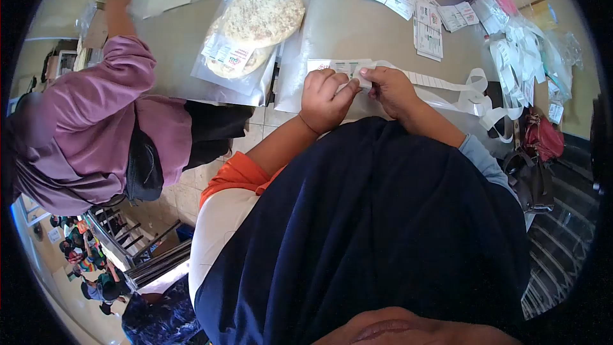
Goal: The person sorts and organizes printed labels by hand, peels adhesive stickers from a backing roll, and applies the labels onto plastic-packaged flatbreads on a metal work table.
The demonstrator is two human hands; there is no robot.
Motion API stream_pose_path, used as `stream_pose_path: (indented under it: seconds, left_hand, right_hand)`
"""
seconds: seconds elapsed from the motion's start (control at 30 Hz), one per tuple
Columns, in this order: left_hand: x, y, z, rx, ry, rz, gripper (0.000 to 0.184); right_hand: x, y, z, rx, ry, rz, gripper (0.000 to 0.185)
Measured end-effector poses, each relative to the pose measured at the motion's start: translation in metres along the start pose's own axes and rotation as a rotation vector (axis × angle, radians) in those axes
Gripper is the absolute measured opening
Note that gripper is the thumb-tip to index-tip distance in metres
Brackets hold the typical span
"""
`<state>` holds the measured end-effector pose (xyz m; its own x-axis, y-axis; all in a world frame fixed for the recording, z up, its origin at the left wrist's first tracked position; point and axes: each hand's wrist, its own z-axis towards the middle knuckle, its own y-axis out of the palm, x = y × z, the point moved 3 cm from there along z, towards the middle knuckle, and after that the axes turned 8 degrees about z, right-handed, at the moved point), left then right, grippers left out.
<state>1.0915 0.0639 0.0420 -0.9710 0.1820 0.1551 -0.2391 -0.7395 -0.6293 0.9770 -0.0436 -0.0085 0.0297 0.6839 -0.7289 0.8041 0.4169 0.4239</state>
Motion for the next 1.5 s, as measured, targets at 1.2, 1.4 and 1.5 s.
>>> stream_pose_path:
  seconds: [1.2,1.4,1.5]
  left_hand:
    - [-0.059,0.042,0.009,-1.087,-0.526,0.530,0.058]
    - [-0.072,0.038,-0.002,-0.952,-0.156,0.297,0.051]
    - [-0.076,0.047,-0.001,-0.906,-0.241,0.268,0.038]
  right_hand:
    - [0.003,-0.014,0.013,-0.164,-0.406,-1.431,0.020]
    - [0.005,-0.021,0.004,-0.132,-0.591,-1.258,0.022]
    - [0.002,-0.021,-0.005,-0.080,-0.801,-1.142,0.021]
